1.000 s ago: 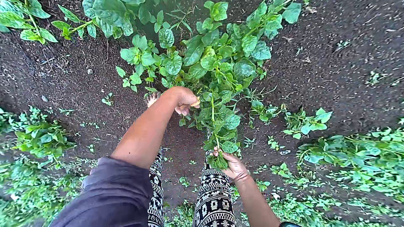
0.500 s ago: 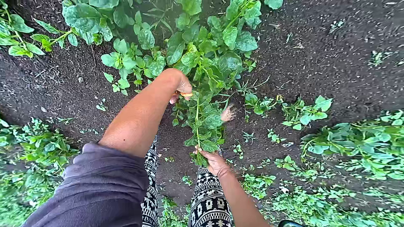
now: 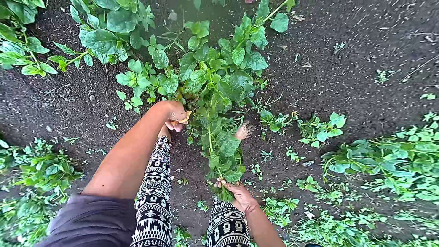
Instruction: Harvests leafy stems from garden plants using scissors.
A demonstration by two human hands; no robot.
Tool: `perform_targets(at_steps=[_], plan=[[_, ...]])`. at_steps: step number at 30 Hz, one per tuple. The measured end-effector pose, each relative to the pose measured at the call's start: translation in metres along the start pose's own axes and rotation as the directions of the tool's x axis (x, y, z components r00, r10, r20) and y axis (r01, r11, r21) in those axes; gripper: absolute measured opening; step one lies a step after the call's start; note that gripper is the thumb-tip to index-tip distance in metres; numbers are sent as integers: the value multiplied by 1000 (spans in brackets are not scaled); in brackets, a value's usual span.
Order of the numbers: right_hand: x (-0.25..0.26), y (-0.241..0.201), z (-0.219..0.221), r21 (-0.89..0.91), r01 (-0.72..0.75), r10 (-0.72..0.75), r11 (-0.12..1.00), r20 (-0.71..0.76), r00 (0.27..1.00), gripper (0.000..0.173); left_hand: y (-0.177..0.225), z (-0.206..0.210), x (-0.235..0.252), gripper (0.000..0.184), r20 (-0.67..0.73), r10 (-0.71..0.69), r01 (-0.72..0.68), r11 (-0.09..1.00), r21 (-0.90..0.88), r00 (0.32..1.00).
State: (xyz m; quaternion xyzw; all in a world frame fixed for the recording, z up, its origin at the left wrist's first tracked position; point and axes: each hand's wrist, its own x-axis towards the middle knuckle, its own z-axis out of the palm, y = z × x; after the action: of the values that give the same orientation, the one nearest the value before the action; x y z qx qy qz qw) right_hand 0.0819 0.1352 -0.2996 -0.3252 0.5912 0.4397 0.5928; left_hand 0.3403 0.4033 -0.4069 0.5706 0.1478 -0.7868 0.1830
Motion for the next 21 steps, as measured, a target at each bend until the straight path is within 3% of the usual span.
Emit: perform_targets(at_steps=[3,6,9,13,16,21], plan=[[-21,12,-20,303,-1,-62,953,199,978,18,-40,21,8,35,7,67,-61,937,-345,998],[-27,23,-31,531,-64,-239,845,482,843,24,-60,60,21,35,-97,83,-121,847,-518,992],[-27,16,-28,686,-99,-394,721,523,756,25,-60,91,30,35,-94,102,-126,945,-302,990],[-25,-24,-7,730,52,-549,681,463,696,37,-48,99,36,37,-365,-26,9,999,-48,931],[-11,-47,4,791,89,-648,605,425,632,32,-35,96,50,39,-496,-52,105,991,80,867],[19,-63,9,720,150,-616,678,445,649,30,-22,99,48,38,-559,-32,118,986,118,829]])
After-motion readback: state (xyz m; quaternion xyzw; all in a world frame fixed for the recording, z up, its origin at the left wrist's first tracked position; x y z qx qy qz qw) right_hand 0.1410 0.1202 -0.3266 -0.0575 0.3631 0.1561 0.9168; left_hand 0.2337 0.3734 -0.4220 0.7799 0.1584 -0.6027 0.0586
